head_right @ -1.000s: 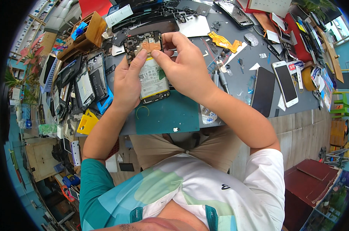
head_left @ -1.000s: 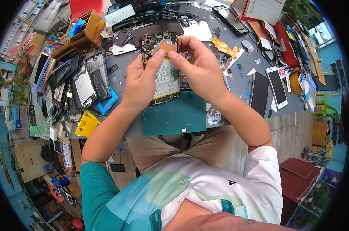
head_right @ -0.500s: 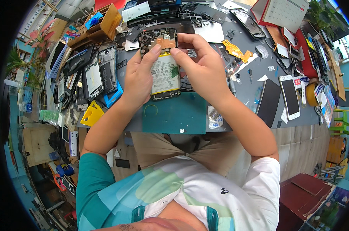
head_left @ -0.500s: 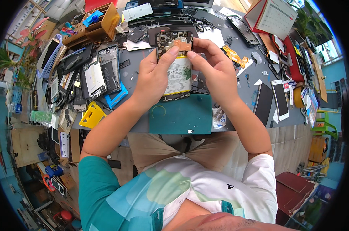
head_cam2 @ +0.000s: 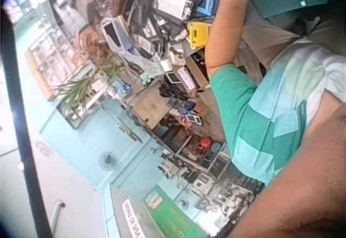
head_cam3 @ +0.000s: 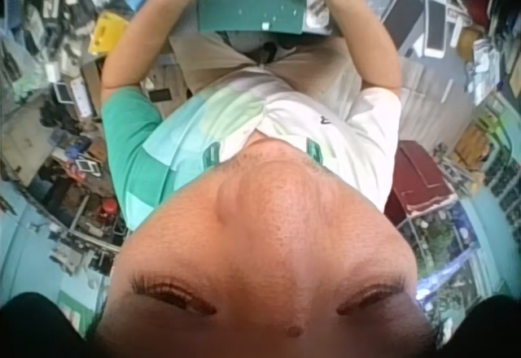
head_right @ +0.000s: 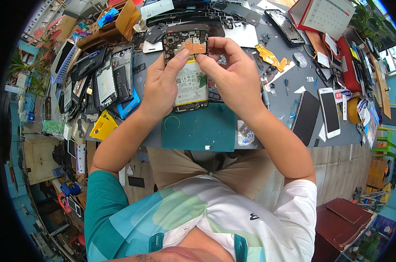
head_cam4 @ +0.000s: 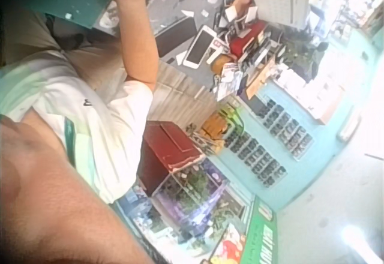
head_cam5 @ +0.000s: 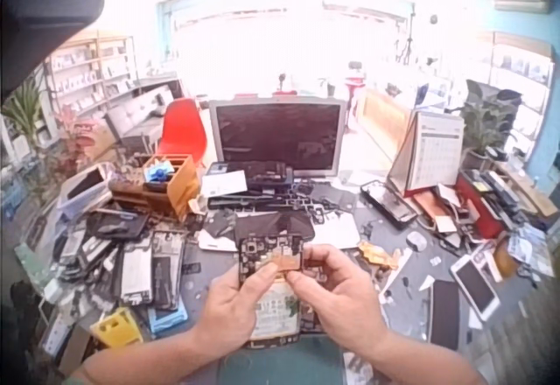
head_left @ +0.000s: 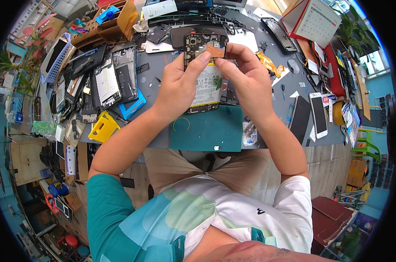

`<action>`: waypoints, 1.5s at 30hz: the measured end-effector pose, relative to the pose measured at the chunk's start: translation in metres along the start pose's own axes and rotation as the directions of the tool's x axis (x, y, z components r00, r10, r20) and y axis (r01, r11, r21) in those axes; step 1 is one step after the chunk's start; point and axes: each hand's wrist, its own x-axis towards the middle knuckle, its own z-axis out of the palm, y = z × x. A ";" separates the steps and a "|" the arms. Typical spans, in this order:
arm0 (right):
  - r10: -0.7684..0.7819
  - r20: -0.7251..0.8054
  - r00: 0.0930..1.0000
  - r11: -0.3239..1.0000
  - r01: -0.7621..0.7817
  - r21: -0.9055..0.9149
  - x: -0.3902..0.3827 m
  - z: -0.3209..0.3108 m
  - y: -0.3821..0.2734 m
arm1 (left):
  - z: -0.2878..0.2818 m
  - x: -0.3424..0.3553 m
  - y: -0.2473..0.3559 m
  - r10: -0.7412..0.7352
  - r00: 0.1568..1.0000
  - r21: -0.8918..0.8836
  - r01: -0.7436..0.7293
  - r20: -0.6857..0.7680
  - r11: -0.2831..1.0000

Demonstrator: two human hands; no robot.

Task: The person opens a smartphone box, removes the device, and disassembles it by hand. They separate the screen assembly from the chassis, remove the battery, and handle the internal components on a cluttered workbench.

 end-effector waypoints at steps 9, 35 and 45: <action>0.048 -0.027 0.998 0.999 -0.048 -0.007 0.001 0.002 0.002 | -0.002 0.001 -0.003 -0.015 1.000 -0.021 0.016 0.020 1.000; 0.040 0.011 0.999 0.998 -0.039 -0.055 0.002 -0.007 0.001 | -0.003 0.000 0.001 -0.042 0.997 -0.040 0.044 0.070 0.998; 0.054 0.030 0.998 0.998 -0.054 -0.008 0.001 -0.008 -0.004 | -0.007 0.002 0.002 -0.035 0.988 -0.058 0.044 0.150 0.997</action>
